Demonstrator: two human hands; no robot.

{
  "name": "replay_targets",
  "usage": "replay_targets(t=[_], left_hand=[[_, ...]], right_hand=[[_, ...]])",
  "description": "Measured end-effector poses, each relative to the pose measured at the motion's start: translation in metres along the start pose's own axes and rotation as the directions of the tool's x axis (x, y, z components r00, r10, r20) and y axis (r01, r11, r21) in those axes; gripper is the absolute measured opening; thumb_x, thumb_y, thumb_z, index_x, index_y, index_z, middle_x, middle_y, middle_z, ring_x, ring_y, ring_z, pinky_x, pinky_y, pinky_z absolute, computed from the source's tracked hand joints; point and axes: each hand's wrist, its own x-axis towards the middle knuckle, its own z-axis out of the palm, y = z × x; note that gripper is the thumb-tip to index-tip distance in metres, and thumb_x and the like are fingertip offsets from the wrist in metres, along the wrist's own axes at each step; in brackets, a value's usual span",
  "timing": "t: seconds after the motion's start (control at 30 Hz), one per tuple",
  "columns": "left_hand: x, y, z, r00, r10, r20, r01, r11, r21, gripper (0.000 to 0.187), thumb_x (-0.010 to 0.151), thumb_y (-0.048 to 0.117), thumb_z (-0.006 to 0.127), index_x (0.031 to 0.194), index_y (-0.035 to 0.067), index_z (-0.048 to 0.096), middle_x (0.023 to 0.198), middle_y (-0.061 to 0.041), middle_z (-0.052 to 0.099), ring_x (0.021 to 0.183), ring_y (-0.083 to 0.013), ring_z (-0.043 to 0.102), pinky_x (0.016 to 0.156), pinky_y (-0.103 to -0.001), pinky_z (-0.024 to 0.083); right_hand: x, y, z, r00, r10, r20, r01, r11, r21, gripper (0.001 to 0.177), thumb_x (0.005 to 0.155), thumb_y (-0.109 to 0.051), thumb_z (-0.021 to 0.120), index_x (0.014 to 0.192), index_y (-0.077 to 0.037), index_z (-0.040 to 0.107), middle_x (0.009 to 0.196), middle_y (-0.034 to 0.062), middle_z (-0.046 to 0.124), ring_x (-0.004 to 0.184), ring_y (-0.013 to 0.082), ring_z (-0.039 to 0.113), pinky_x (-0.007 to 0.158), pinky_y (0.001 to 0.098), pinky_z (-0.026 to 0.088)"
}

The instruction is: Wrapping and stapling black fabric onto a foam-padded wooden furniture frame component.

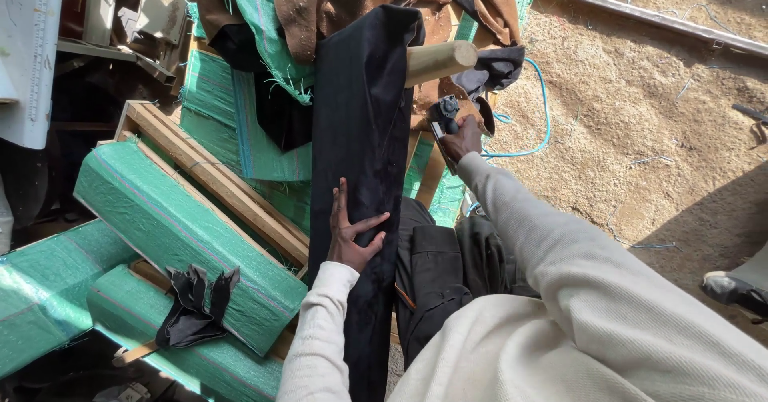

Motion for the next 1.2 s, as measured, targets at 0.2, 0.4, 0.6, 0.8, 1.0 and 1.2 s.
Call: replay_targets(t=[0.2, 0.4, 0.6, 0.8, 1.0, 1.2], left_hand=[[0.004, 0.007, -0.003, 1.000, -0.025, 0.002, 0.025, 1.000, -0.014, 0.047, 0.080, 0.021, 0.082, 0.119, 0.047, 0.077, 0.175, -0.011, 0.002, 0.157, -0.0465, 0.003, 0.122, -0.059, 0.018], [0.003, 0.009, -0.003, 1.000, -0.015, -0.003, 0.015, 1.000, 0.019, 0.046, 0.080, 0.023, 0.082, 0.118, 0.048, 0.077, 0.175, -0.010, 0.003, 0.158, -0.0452, 0.003, 0.120, -0.058, 0.021], [0.003, 0.014, -0.005, 0.999, -0.029, 0.013, 0.028, 0.999, 0.020, 0.045, 0.082, 0.022, 0.081, 0.120, 0.047, 0.077, 0.175, -0.012, 0.002, 0.158, -0.0469, 0.003, 0.120, -0.059, 0.023], [0.006, 0.014, -0.006, 0.999, -0.034, 0.027, 0.033, 0.999, 0.021, 0.047, 0.080, 0.023, 0.081, 0.120, 0.048, 0.076, 0.175, -0.012, 0.002, 0.158, -0.0462, 0.004, 0.120, -0.059, 0.023], [0.004, 0.011, -0.006, 0.999, -0.039, 0.026, 0.038, 0.999, 0.030, 0.048, 0.079, 0.024, 0.082, 0.119, 0.049, 0.076, 0.175, -0.011, 0.002, 0.158, -0.0462, 0.004, 0.120, -0.059, 0.023], [0.002, 0.013, -0.006, 0.999, -0.039, 0.022, 0.038, 0.999, 0.037, 0.048, 0.080, 0.024, 0.081, 0.120, 0.049, 0.076, 0.175, -0.010, 0.003, 0.158, -0.0453, 0.005, 0.120, -0.058, 0.023]], right_hand=[[-0.106, -0.046, -0.116, 0.924, -0.219, 0.315, 0.207, 0.976, 0.070, 0.050, 0.071, -0.015, 0.069, 0.117, -0.008, 0.050, 0.098, 0.0262, 0.070, 0.105, 0.0480, 0.065, 0.089, 0.0577, 0.047], [-0.171, -0.011, -0.146, 0.710, -0.484, 0.511, 0.477, 0.865, 0.157, 0.033, 0.073, -0.022, 0.073, 0.101, -0.004, 0.073, 0.091, 0.0224, 0.076, 0.090, 0.0453, 0.072, 0.075, 0.0534, 0.056], [-0.200, -0.011, -0.120, 0.505, -0.709, 0.492, 0.672, 0.681, 0.292, 0.052, 0.079, -0.025, 0.073, 0.124, -0.001, 0.068, 0.108, 0.0261, 0.074, 0.104, 0.0548, 0.065, 0.089, 0.0618, 0.053], [-0.194, 0.008, -0.085, 0.461, -0.742, 0.487, 0.739, 0.625, 0.252, 0.048, 0.081, -0.039, 0.072, 0.118, -0.008, 0.068, 0.092, 0.0149, 0.073, 0.089, 0.0437, 0.070, 0.071, 0.0554, 0.057], [-0.196, -0.006, -0.085, 0.447, -0.738, 0.505, 0.773, 0.603, 0.197, 0.041, 0.082, -0.029, 0.068, 0.117, -0.008, 0.066, 0.089, 0.0173, 0.071, 0.088, 0.0471, 0.068, 0.065, 0.0588, 0.055], [-0.199, -0.016, -0.087, 0.440, -0.728, 0.526, 0.790, 0.592, 0.158, 0.037, 0.080, -0.025, 0.069, 0.112, -0.007, 0.064, 0.098, 0.0188, 0.068, 0.089, 0.0525, 0.064, 0.064, 0.0597, 0.055]])
